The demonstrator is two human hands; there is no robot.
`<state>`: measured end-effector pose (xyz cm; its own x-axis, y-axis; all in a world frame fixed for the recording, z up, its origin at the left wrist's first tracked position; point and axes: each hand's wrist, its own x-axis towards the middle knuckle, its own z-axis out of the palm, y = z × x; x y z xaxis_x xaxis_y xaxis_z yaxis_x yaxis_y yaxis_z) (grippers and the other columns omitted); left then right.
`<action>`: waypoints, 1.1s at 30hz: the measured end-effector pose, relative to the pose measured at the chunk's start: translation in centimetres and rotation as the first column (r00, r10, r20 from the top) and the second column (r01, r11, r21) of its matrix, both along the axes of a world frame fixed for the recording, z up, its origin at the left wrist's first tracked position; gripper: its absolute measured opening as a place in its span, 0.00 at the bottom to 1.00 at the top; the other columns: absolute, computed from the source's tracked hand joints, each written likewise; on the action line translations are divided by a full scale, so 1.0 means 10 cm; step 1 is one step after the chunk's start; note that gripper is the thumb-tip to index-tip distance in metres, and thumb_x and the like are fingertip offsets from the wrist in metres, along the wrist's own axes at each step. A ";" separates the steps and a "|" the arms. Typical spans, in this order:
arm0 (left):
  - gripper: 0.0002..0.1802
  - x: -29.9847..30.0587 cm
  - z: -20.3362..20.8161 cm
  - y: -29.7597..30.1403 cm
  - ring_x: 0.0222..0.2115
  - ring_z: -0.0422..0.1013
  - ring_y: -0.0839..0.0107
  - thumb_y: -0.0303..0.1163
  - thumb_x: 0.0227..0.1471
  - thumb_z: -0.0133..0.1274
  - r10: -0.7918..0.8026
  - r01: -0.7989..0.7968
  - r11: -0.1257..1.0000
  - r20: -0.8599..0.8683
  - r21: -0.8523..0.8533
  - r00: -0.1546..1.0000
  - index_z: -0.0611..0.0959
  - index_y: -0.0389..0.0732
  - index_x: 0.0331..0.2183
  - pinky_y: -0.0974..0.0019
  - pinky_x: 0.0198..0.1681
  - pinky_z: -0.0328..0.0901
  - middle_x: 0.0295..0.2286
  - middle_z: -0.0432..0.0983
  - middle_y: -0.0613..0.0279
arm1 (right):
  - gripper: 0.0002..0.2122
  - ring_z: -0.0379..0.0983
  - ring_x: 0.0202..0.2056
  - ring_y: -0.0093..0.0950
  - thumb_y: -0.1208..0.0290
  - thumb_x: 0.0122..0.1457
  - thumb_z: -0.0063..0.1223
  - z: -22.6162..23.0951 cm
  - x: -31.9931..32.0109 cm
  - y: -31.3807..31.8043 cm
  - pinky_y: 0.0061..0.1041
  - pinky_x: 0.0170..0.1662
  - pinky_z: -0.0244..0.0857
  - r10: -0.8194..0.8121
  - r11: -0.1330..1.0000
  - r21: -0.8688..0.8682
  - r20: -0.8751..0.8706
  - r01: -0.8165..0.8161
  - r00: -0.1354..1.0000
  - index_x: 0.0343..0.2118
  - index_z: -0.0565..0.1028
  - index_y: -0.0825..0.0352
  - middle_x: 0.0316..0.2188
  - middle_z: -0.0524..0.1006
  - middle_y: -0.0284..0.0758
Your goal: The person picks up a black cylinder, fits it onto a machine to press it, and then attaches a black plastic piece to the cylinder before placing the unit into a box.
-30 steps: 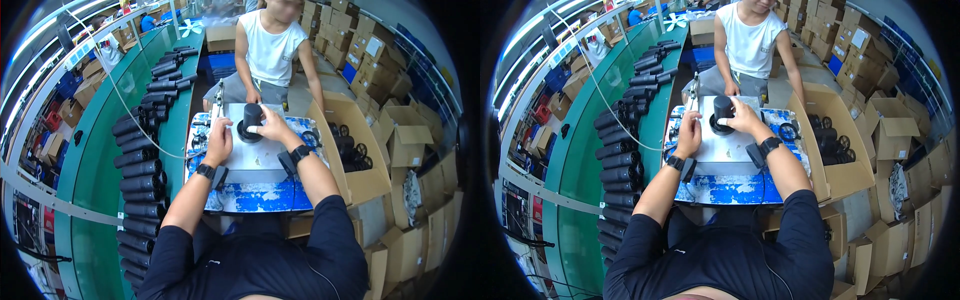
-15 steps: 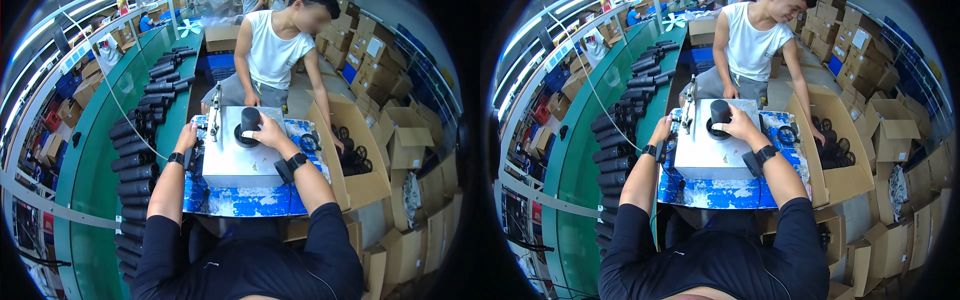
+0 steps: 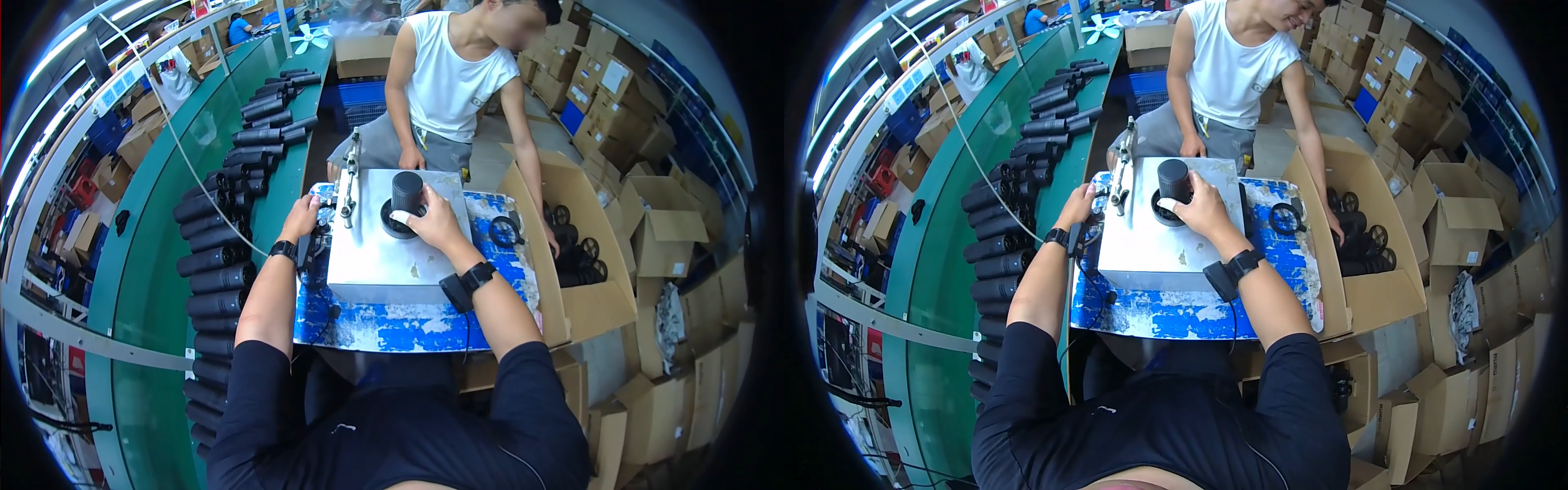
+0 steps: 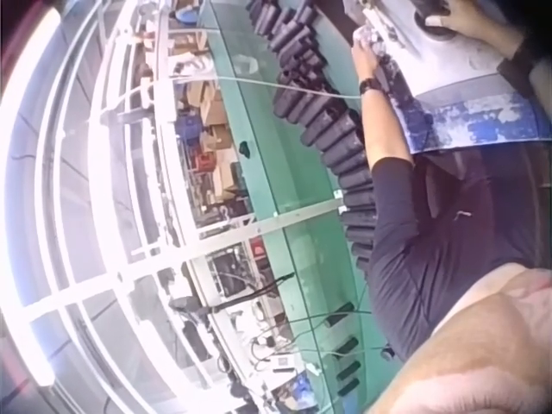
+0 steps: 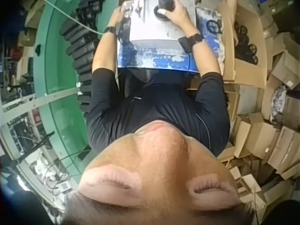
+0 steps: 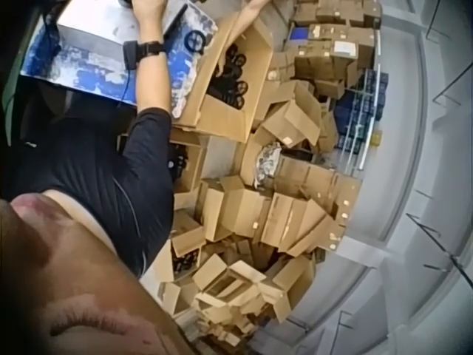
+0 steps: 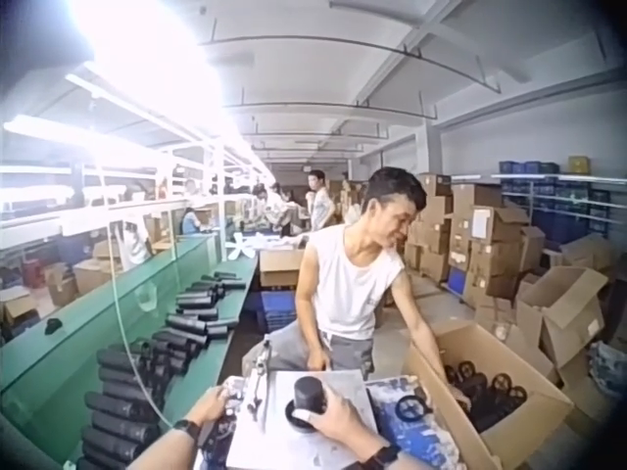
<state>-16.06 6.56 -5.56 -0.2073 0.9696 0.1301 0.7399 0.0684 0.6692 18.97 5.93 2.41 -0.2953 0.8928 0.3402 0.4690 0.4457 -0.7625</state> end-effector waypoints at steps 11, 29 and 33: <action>0.19 1.28 -0.32 -2.28 0.35 0.66 0.83 0.27 0.68 0.49 -0.139 -0.248 0.836 0.625 0.490 0.768 0.75 0.39 0.58 0.77 0.35 0.62 0.48 0.74 0.63 | 0.27 0.80 0.51 0.36 0.65 0.56 0.72 0.73 0.14 -0.10 0.33 0.54 0.73 0.038 0.969 0.226 -0.526 0.097 0.850 0.53 0.75 0.76 0.51 0.81 0.47; 0.12 0.88 -1.26 -2.48 0.20 0.64 0.82 0.28 0.69 0.52 0.000 0.108 0.993 0.933 -0.041 0.359 0.79 0.37 0.51 0.74 0.22 0.59 0.32 0.77 0.65 | 0.12 0.79 0.53 0.27 0.69 0.66 0.60 1.05 0.76 -2.22 0.41 0.59 0.55 0.089 0.492 0.843 0.201 -0.219 0.976 0.49 0.72 0.53 0.48 0.84 0.27; 0.11 0.89 -1.26 -2.51 0.20 0.63 0.82 0.30 0.69 0.53 0.014 0.107 0.992 0.887 -0.071 0.462 0.79 0.39 0.51 0.76 0.21 0.57 0.31 0.76 0.66 | 0.15 0.79 0.53 0.28 0.65 0.63 0.64 0.84 1.09 -2.27 0.41 0.58 0.57 0.007 0.532 0.834 0.172 -0.150 0.985 0.50 0.72 0.54 0.48 0.82 0.31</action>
<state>-7.18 -18.54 -18.17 -0.1063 0.9754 -0.1933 -0.2397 0.1635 0.9570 29.91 -16.73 10.85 -0.4537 0.1844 0.8719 0.4603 0.8862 0.0521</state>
